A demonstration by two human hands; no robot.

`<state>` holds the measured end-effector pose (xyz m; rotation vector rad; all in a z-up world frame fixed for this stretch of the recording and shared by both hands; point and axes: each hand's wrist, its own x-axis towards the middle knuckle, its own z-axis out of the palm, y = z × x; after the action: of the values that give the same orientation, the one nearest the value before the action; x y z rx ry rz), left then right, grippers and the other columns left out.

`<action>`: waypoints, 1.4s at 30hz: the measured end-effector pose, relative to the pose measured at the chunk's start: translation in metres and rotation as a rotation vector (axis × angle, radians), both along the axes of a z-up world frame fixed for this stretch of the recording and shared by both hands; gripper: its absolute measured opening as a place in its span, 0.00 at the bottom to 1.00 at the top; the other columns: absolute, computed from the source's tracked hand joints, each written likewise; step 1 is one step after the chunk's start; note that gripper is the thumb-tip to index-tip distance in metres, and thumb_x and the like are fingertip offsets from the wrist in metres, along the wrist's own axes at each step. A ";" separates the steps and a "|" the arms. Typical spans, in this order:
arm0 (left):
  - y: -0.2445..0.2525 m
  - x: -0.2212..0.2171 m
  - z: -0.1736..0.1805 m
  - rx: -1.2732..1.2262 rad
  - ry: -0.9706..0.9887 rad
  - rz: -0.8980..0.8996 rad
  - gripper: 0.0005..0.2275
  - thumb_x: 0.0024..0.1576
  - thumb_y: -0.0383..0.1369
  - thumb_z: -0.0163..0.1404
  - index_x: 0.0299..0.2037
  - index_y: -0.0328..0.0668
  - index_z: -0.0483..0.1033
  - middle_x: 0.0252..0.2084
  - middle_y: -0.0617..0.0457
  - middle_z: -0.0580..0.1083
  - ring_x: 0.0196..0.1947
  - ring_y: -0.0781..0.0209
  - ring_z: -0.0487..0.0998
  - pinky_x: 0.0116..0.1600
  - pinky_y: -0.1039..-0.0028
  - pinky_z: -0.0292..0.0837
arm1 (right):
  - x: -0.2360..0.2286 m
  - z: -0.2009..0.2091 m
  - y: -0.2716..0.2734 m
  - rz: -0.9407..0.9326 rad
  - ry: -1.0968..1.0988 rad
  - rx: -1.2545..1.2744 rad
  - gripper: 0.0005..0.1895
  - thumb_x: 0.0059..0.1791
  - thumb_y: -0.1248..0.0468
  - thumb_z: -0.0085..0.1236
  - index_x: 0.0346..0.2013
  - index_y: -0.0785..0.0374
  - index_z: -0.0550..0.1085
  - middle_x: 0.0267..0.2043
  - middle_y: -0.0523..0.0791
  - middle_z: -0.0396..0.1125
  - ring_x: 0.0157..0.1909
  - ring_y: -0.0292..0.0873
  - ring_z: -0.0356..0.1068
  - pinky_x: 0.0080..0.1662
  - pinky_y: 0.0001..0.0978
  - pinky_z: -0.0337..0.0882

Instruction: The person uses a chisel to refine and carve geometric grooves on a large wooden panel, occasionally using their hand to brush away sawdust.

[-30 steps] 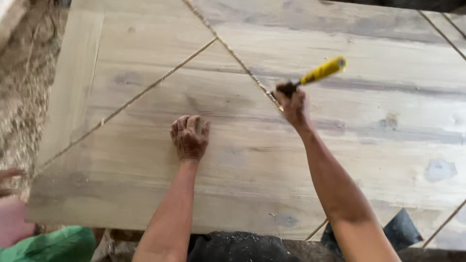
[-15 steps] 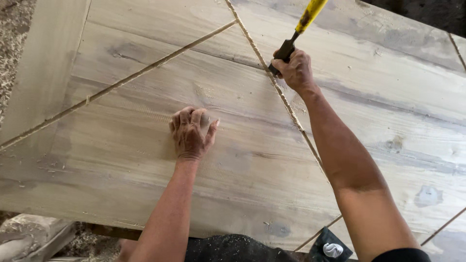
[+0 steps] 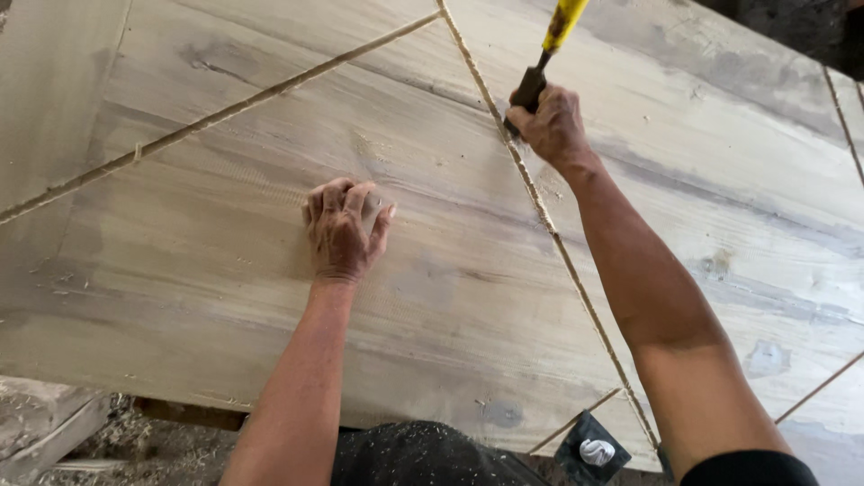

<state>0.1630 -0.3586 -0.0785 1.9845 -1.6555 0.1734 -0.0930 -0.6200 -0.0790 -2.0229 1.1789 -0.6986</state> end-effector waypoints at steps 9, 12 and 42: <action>0.007 0.001 -0.002 -0.024 0.018 -0.015 0.17 0.59 0.45 0.59 0.52 0.47 0.77 0.53 0.49 0.70 0.58 0.49 0.66 0.63 0.57 0.61 | -0.012 0.009 0.020 -0.013 -0.014 0.022 0.07 0.48 0.67 0.61 0.37 0.70 0.79 0.30 0.51 0.75 0.27 0.39 0.75 0.29 0.29 0.77; 0.004 0.004 -0.002 -0.013 0.013 -0.007 0.17 0.60 0.46 0.59 0.52 0.47 0.77 0.54 0.49 0.70 0.58 0.49 0.66 0.63 0.58 0.61 | -0.019 0.006 0.026 -0.022 0.007 0.026 0.08 0.48 0.67 0.63 0.38 0.70 0.80 0.29 0.51 0.75 0.27 0.39 0.75 0.31 0.29 0.76; 0.008 -0.001 -0.002 -0.025 0.041 0.016 0.15 0.60 0.46 0.59 0.50 0.48 0.79 0.54 0.50 0.69 0.59 0.50 0.65 0.65 0.58 0.59 | -0.063 0.007 0.067 -0.010 0.117 0.091 0.09 0.49 0.66 0.62 0.40 0.70 0.80 0.29 0.51 0.76 0.26 0.39 0.75 0.30 0.30 0.76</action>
<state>0.1622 -0.3507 -0.0801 1.9708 -1.6043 0.1579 -0.1556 -0.5528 -0.0716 -2.0050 1.2661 -0.5275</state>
